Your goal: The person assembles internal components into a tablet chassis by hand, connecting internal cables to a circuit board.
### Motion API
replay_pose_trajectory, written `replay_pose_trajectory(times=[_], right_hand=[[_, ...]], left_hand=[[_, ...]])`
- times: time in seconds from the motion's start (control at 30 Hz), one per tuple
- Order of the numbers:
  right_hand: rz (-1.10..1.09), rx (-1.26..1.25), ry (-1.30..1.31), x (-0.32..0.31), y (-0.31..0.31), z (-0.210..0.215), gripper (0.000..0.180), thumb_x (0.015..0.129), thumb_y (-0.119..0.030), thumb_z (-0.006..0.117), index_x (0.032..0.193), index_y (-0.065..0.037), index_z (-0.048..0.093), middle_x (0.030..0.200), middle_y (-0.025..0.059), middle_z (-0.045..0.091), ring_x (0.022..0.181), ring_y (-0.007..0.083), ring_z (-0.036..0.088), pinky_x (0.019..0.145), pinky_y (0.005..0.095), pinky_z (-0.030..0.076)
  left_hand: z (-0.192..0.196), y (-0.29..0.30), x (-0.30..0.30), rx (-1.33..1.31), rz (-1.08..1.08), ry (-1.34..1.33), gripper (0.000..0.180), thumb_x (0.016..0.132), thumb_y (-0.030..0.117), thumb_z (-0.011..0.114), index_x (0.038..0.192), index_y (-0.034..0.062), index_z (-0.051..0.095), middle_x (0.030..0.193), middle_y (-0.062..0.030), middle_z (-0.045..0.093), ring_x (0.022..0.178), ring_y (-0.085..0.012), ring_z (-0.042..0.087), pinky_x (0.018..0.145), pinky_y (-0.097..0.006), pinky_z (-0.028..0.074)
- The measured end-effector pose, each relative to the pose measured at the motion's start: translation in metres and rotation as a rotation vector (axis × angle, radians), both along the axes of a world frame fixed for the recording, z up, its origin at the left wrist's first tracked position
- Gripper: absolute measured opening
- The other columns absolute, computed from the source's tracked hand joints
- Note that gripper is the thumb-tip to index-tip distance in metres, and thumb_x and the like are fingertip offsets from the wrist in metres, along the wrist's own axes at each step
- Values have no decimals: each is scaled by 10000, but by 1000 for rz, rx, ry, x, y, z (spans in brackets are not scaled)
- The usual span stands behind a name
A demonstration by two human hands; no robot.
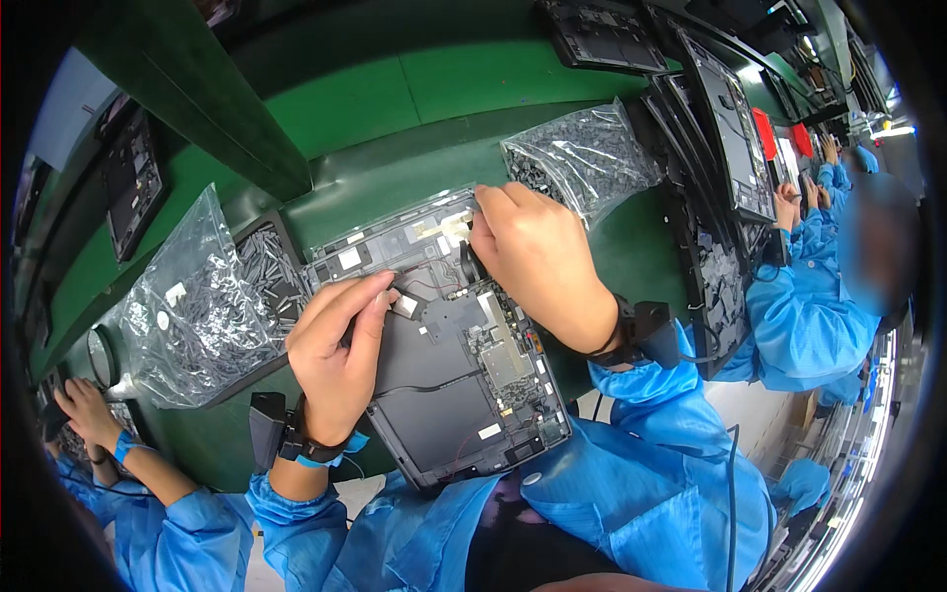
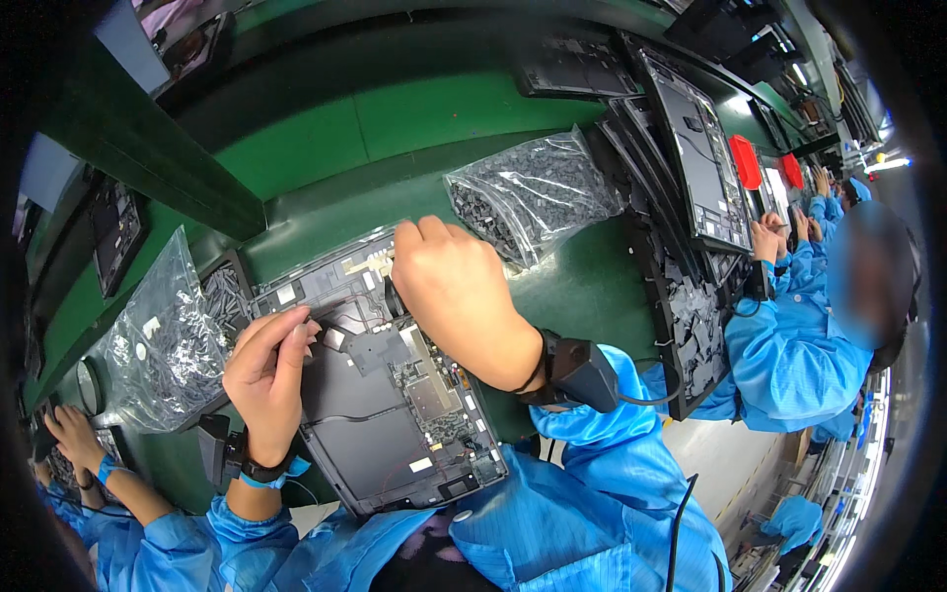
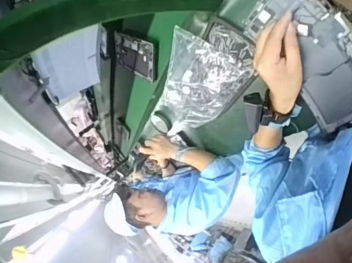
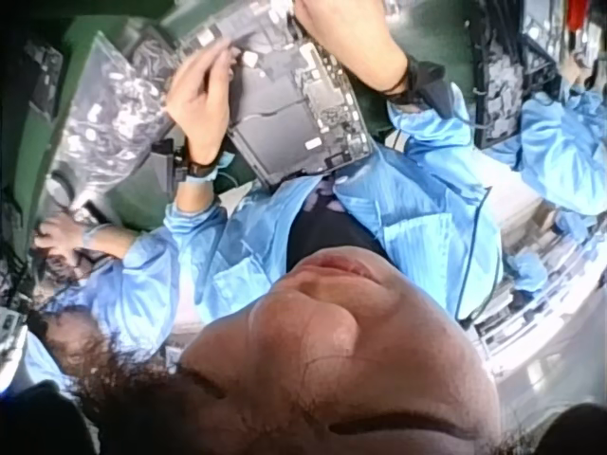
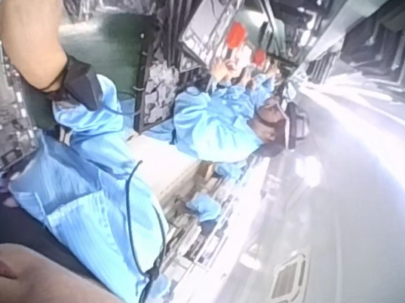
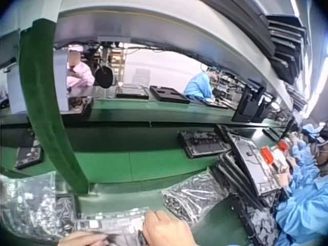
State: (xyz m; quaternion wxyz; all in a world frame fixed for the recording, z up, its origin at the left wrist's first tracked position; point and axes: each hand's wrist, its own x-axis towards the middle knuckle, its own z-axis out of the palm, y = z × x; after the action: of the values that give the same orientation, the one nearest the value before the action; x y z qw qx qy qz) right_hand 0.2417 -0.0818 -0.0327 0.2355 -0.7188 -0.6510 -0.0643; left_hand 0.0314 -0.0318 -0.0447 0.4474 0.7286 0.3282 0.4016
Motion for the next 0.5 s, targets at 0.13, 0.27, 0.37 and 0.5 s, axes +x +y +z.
replay_pose_trajectory(times=[0.13, 0.27, 0.37, 0.5], right_hand=[[-32, 9, 105, 0, 6, -3, 130, 729, -36, 649, 753, -14, 523, 730, 140, 558, 685, 331, 626, 593, 417, 531], [-40, 51, 207, 1, 8, -3, 117, 742, -29, 634, 753, -13, 518, 728, 162, 553, 688, 377, 607, 594, 457, 509], [1, 62, 239, 7, 7, -2, 97, 748, -26, 633, 757, -13, 538, 723, 167, 566, 684, 384, 607, 597, 461, 504], [81, 250, 125, 14, -3, 11, 185, 792, -64, 676, 972, -22, 663, 795, 135, 642, 713, 352, 617, 655, 421, 513]], left_hand=[[-2, 0, -1, -12, 0, -2, 210, 861, -42, 661, 1066, -18, 696, 905, -131, 700, 810, -199, 685, 726, -272, 521], [1, -1, 1, -15, -1, -10, 207, 863, -46, 656, 1065, -19, 695, 908, -135, 702, 808, -202, 689, 722, -271, 522], [2, 1, -1, -8, -4, -2, 220, 868, -47, 650, 1083, -21, 690, 925, -136, 705, 807, -184, 688, 711, -259, 519], [8, -1, -2, -148, -95, -68, 291, 945, -12, 576, 1233, -51, 597, 990, -139, 682, 811, -130, 646, 701, -232, 518]])
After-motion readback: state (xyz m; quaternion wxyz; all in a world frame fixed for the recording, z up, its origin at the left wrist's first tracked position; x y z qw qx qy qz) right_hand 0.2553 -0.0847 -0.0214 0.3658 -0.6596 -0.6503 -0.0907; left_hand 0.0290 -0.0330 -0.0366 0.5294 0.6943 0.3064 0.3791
